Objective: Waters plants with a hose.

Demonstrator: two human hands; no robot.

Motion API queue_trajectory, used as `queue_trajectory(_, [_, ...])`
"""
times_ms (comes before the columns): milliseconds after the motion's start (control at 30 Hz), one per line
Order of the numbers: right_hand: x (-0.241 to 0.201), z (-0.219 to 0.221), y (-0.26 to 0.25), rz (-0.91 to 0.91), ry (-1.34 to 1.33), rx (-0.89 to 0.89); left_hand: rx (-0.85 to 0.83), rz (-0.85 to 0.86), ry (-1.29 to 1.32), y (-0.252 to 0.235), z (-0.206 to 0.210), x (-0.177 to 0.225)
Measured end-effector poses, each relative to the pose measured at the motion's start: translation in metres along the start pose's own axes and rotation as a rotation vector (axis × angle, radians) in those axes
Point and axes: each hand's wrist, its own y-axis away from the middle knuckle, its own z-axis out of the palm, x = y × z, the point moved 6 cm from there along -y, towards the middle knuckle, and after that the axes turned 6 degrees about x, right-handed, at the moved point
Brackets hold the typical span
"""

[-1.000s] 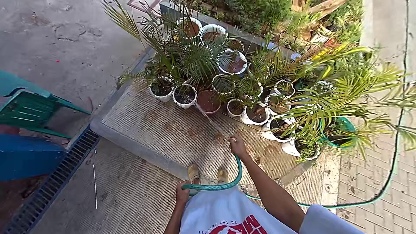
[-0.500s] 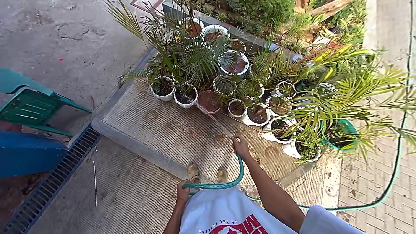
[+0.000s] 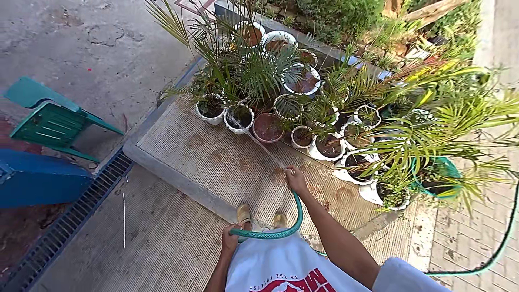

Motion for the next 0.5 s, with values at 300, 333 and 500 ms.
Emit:
queue_trajectory(300, [-0.009,0.014,-0.002,-0.029,0.007,-0.045,0.042,-0.021,0.039,0.006,-0.005,-0.001])
queue_trajectory(333, [-0.010,0.013,-0.002,-0.031,-0.017,-0.018,0.046,-0.021,0.044,0.006,-0.005,-0.002])
queue_trajectory(500, [-0.017,0.020,-0.001,-0.047,0.023,-0.071,0.038,-0.030,0.016,0.005,-0.006,-0.002])
